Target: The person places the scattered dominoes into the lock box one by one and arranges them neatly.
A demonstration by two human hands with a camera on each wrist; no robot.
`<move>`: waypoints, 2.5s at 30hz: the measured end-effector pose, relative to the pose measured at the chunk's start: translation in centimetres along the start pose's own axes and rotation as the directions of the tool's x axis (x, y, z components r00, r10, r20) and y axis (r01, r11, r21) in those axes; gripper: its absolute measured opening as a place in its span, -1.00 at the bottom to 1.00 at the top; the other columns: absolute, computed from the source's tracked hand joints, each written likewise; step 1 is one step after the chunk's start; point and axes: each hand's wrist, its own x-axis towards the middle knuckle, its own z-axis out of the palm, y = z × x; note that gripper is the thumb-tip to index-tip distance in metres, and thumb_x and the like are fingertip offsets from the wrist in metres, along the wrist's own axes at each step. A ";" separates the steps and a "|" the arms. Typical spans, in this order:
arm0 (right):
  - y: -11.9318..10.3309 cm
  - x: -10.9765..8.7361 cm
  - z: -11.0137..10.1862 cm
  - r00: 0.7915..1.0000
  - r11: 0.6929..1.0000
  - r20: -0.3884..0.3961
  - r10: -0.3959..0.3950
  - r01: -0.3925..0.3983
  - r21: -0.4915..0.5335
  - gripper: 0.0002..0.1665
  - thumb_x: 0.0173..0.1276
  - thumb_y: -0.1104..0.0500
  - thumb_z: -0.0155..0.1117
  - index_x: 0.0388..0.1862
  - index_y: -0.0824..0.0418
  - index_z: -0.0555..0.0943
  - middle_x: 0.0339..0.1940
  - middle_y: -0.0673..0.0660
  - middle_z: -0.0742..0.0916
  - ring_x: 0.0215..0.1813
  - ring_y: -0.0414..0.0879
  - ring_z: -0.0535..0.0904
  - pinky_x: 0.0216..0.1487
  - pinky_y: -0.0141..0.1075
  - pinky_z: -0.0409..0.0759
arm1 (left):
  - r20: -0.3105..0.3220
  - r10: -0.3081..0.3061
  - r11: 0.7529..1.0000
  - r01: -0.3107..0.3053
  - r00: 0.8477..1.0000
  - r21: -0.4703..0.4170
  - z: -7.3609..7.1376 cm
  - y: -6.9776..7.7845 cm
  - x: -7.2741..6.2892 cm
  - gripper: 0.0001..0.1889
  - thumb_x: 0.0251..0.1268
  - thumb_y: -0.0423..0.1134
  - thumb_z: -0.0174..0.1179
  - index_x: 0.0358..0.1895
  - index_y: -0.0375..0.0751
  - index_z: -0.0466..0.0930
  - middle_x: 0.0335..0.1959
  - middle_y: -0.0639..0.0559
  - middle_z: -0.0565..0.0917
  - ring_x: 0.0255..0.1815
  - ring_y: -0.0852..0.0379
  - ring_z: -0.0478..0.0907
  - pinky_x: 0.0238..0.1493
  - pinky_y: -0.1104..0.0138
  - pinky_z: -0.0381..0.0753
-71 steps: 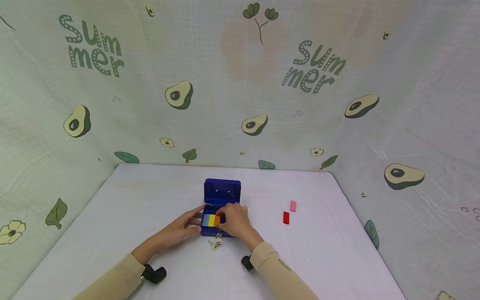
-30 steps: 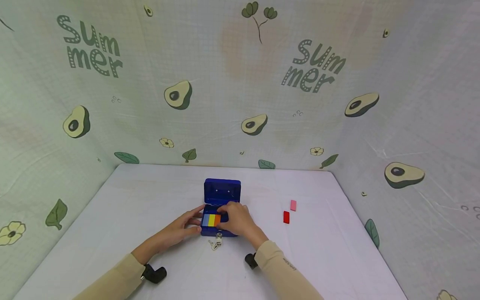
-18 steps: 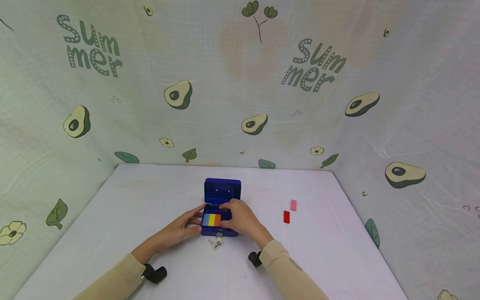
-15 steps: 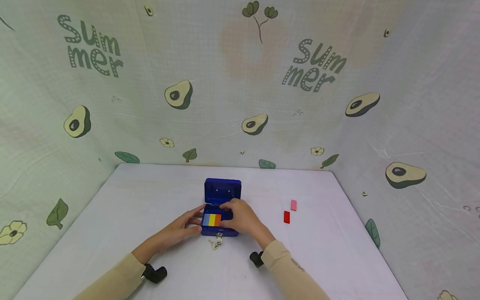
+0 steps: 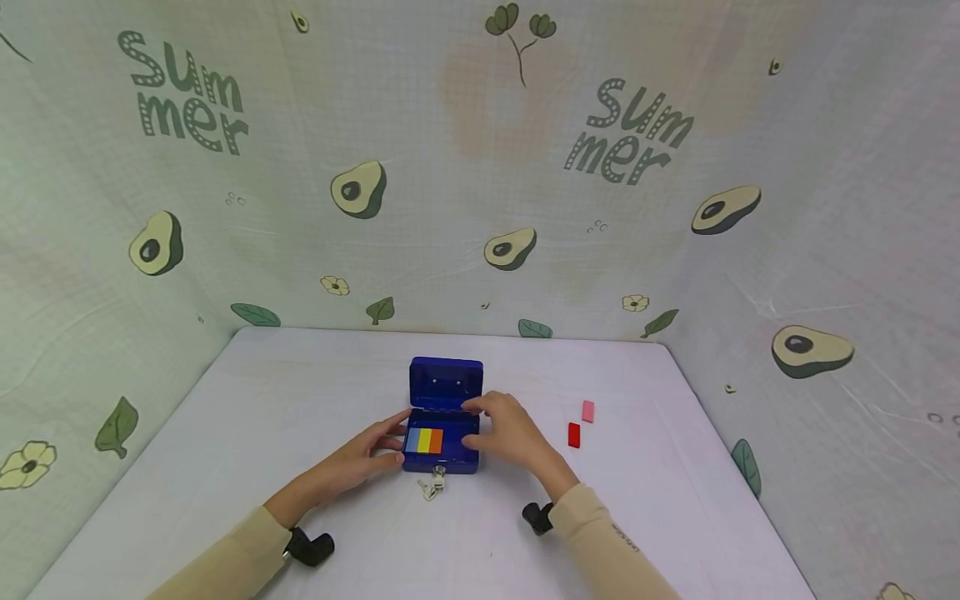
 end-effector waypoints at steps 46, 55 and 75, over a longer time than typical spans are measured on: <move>12.5 -6.0 -6.7 0.992 0.986 -0.066 0.112 -0.119 -0.115 -0.31 0.24 0.13 0.67 0.34 0.23 0.66 0.13 0.21 0.72 0.14 0.15 0.60 0.20 0.14 0.67 | -0.007 -0.006 1.000 0.007 1.000 0.021 0.2 0.3 -0.3 -0.20 0.52 0.05 0.31 0.71 0.29 0.14 0.54 -0.03 0.43 0.42 -0.05 0.48 0.51 -0.26 0.35; 13.3 -6.5 -6.6 0.987 0.983 -0.063 0.146 -0.152 -0.104 -0.32 0.24 0.13 0.67 0.31 0.24 0.67 0.15 0.20 0.73 0.17 0.14 0.60 0.27 0.16 0.65 | -0.008 -0.014 1.000 0.014 1.000 0.010 0.2 0.4 -0.3 -0.20 0.52 0.03 0.31 0.71 0.29 0.14 0.55 -0.03 0.43 0.42 -0.05 0.48 0.51 -0.25 0.36; 13.9 -6.4 -6.7 0.989 0.979 -0.046 0.143 -0.148 -0.140 -0.43 0.25 0.19 0.64 0.23 0.28 0.72 -0.06 0.11 0.71 -0.03 0.00 0.56 0.05 -0.05 0.67 | -0.006 -0.009 1.000 0.009 1.000 0.000 0.1 0.3 -0.3 -0.21 0.53 0.01 0.30 0.71 0.29 0.14 0.55 -0.02 0.42 0.43 -0.05 0.47 0.52 -0.25 0.33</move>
